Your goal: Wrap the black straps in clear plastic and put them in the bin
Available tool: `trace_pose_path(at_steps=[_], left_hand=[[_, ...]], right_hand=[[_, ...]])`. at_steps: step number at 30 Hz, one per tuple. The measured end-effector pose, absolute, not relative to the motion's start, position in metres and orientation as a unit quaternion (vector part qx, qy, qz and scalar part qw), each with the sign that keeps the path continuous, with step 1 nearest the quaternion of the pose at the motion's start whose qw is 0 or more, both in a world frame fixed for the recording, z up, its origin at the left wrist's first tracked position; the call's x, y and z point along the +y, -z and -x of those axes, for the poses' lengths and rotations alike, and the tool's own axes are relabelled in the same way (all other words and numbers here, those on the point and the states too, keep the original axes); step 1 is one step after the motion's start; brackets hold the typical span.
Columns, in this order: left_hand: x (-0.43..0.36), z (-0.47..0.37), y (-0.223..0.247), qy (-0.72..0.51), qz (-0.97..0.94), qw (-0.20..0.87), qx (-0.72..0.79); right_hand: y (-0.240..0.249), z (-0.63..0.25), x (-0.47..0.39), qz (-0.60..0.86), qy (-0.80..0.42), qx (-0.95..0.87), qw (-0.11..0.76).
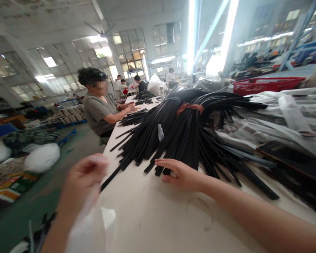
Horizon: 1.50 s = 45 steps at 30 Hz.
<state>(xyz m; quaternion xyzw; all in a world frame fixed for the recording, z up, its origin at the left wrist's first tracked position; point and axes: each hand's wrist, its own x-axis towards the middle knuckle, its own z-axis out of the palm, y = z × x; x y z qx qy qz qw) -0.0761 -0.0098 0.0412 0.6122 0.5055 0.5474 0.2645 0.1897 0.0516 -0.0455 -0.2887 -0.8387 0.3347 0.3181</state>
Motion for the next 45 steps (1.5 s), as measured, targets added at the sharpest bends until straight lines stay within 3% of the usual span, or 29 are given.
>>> trace_pose_path(at_steps=[2, 5, 10, 13, 17, 19, 23, 26, 28, 31, 33, 39, 45], left_hand=[[0.001, 0.041, -0.017, -0.465, -0.631, 0.331, 0.525], [0.009, 0.003, 0.013, -0.390, -0.625, 0.378, 0.561], [0.010, -0.003, 0.032, -0.393, -0.604, 0.401, 0.565], [0.011, 0.003, 0.028, -0.395, -0.617, 0.411, 0.543], [0.014, 0.011, 0.023, -0.422, -0.582, 0.416, 0.558], [0.015, 0.014, 0.024, -0.430, -0.561, 0.430, 0.562], [0.015, 0.015, 0.027, -0.432, -0.540, 0.454, 0.562], [0.015, 0.014, 0.024, -0.439, -0.541, 0.445, 0.563], [0.015, 0.015, 0.022, -0.446, -0.543, 0.437, 0.561], [0.014, 0.018, 0.020, -0.436, -0.557, 0.427, 0.563], [0.014, 0.019, 0.021, -0.421, -0.580, 0.399, 0.572], [0.013, 0.017, 0.020, -0.416, -0.666, 0.210, 0.583], [0.013, 0.020, 0.017, -0.408, -0.670, 0.183, 0.593]], right_hand=[[0.045, -0.187, 0.049, 0.273, -0.473, -0.761, 0.350], [0.045, -0.181, 0.044, 0.225, -0.641, -0.667, 0.305], [0.053, -0.172, 0.040, 0.291, -0.683, -0.627, 0.236], [0.051, -0.180, 0.050, 0.349, -0.602, -0.674, 0.249], [0.040, -0.204, 0.074, 0.479, -0.246, -0.766, 0.350], [0.039, -0.211, 0.080, 0.502, -0.146, -0.787, 0.328], [0.048, -0.208, 0.076, 0.449, -0.144, -0.852, 0.228], [0.055, -0.202, 0.073, 0.428, -0.143, -0.867, 0.211], [0.055, -0.201, 0.074, 0.425, -0.153, -0.852, 0.264], [0.043, -0.203, 0.073, 0.386, -0.166, -0.799, 0.430], [0.031, -0.203, 0.065, 0.339, -0.173, -0.783, 0.492], [0.017, -0.192, 0.032, 0.358, -0.123, -0.858, 0.347], [0.022, -0.189, 0.031, 0.381, -0.080, -0.872, 0.297]])
